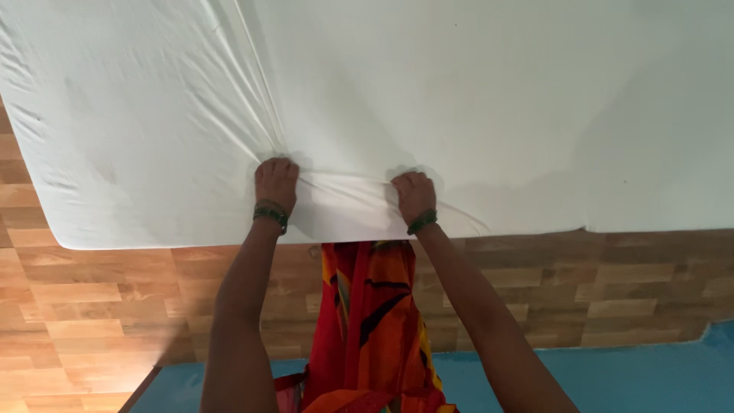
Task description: The person smooths a bedsheet across a mattress and tucks the edges underneath the mattress by hand.
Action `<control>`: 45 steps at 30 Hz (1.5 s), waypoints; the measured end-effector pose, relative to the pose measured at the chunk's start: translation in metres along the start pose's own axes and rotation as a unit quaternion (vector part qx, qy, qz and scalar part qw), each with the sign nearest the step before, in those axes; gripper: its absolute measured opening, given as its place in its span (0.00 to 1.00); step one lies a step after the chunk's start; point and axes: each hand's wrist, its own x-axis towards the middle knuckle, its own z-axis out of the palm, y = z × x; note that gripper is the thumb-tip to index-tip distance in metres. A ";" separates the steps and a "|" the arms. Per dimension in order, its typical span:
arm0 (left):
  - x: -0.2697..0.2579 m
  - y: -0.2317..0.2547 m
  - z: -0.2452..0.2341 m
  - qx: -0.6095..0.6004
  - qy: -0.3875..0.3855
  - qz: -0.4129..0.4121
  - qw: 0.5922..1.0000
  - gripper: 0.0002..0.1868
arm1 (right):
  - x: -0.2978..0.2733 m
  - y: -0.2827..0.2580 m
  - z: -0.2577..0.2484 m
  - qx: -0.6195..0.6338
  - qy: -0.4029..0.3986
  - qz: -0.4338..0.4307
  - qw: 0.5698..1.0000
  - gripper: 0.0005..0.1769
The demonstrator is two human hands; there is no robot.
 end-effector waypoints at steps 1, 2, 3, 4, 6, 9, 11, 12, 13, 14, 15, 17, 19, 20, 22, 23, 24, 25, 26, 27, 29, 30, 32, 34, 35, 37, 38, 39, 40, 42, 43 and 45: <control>-0.007 0.003 -0.001 0.010 0.024 -0.015 1.000 0.16 | -0.003 -0.006 -0.005 0.044 0.010 -0.009 0.999 0.03; -0.012 0.005 -0.003 0.021 0.049 -0.032 0.998 0.17 | -0.004 -0.009 -0.011 0.046 0.010 -0.009 0.999 0.03; -0.010 0.007 -0.004 0.023 0.049 -0.033 0.998 0.17 | -0.008 -0.011 -0.017 0.023 0.013 -0.065 0.998 0.03; -0.007 0.014 -0.004 0.035 0.044 -0.048 0.997 0.16 | -0.017 -0.013 -0.023 0.000 0.015 -0.118 0.993 0.05; -0.011 0.020 -0.009 0.047 0.041 -0.064 0.996 0.16 | -0.038 -0.019 -0.033 0.031 0.015 -0.130 0.991 0.08; -0.041 0.017 -0.013 0.020 0.114 0.011 0.993 0.13 | -0.048 -0.026 -0.033 0.046 0.010 -0.110 0.993 0.07; -0.053 0.009 -0.012 0.015 0.101 0.046 0.994 0.13 | -0.052 -0.028 -0.031 0.030 0.007 -0.075 0.997 0.04; -0.053 0.008 -0.010 0.017 0.102 0.046 0.994 0.13 | -0.049 -0.028 -0.030 0.028 -0.014 -0.048 0.998 0.03; -0.051 0.007 -0.008 -0.004 0.077 0.031 0.996 0.11 | -0.049 -0.029 -0.027 0.027 -0.035 -0.021 0.999 0.03; -0.045 0.004 -0.005 -0.026 0.058 0.016 0.998 0.10 | -0.047 -0.029 -0.025 0.025 -0.031 -0.026 0.999 0.03; -0.042 -0.001 -0.003 -0.025 0.065 0.016 0.997 0.10 | -0.048 -0.030 -0.022 0.045 -0.076 0.020 0.996 0.04; -0.042 -0.001 0.006 0.012 -0.013 0.025 1.000 0.16 | -0.062 -0.033 -0.017 0.061 -0.125 0.067 0.988 0.05; -0.060 -0.002 0.011 -0.004 0.016 0.010 1.000 0.16 | -0.068 -0.039 -0.014 0.021 -0.113 0.008 0.993 0.04; -0.066 -0.006 0.012 -0.017 0.036 -0.002 0.999 0.17 | -0.064 -0.039 -0.015 0.021 -0.111 0.011 0.994 0.04; -0.065 -0.007 0.020 -0.044 0.032 -0.012 0.998 0.16 | -0.057 -0.039 -0.026 0.000 -0.174 0.010 0.985 0.07; -0.067 -0.007 0.024 -0.072 0.028 -0.025 0.997 0.15 | -0.061 -0.046 -0.032 -0.002 -0.175 0.014 0.984 0.07; -0.062 -0.016 0.026 -0.073 0.035 -0.022 0.996 0.15 | -0.051 -0.050 -0.037 -0.001 -0.191 0.047 0.981 0.06; -0.059 -0.027 0.026 -0.042 0.044 0.032 0.998 0.18 | -0.039 -0.054 -0.041 0.000 -0.205 0.079 0.976 0.09; -0.068 -0.040 0.026 -0.010 0.041 0.084 0.996 0.21 | -0.039 -0.065 -0.039 0.002 -0.208 0.082 0.975 0.09; -0.067 -0.055 0.026 -0.011 0.036 0.086 0.996 0.21 | -0.036 -0.076 -0.035 0.026 -0.176 0.060 0.982 0.09; -0.057 -0.084 0.020 0.065 -0.012 0.026 0.997 0.26 | -0.034 -0.104 -0.017 0.053 -0.149 0.045 0.986 0.10; -0.055 -0.097 0.013 0.065 -0.016 0.027 0.997 0.26 | -0.027 -0.124 -0.001 0.074 -0.123 -0.021 0.989 0.10; -0.053 -0.124 -0.001 0.051 0.018 0.030 0.998 0.22 | -0.011 -0.165 0.029 0.099 -0.100 -0.087 0.986 0.10; -0.042 -0.132 -0.007 0.030 0.002 0.053 0.998 0.17 | 0.008 -0.202 0.055 0.079 -0.006 -0.145 0.986 0.18; -0.037 -0.133 -0.009 0.007 -0.010 0.079 0.997 0.13 | 0.016 -0.214 0.065 0.085 -0.008 -0.146 0.986 0.18; -0.027 -0.136 -0.012 0.018 0.028 0.145 0.989 0.12 | 0.035 -0.236 0.086 -0.029 -0.034 -0.030 0.999 0.08; -0.025 -0.136 -0.012 0.017 0.026 0.144 0.989 0.12 | 0.038 -0.240 0.092 -0.028 -0.037 -0.030 0.999 0.08; -0.024 -0.138 -0.012 0.033 0.026 0.166 0.985 0.14 | 0.040 -0.242 0.095 -0.023 -0.032 0.002 0.999 0.05; -0.023 -0.139 -0.012 0.047 0.028 0.189 0.981 0.15 | 0.042 -0.242 0.094 -0.022 -0.028 0.034 0.999 0.04; -0.026 -0.143 -0.012 0.029 0.008 0.183 0.983 0.14 | 0.042 -0.243 0.089 -0.015 -0.043 0.039 0.998 0.03; -0.029 -0.146 -0.010 0.013 -0.012 0.177 0.984 0.14 | 0.041 -0.245 0.087 -0.006 -0.056 0.044 0.997 0.02; -0.044 -0.157 -0.009 -0.020 -0.044 0.171 0.984 0.13 | 0.027 -0.255 0.081 0.030 -0.078 0.038 0.996 0.01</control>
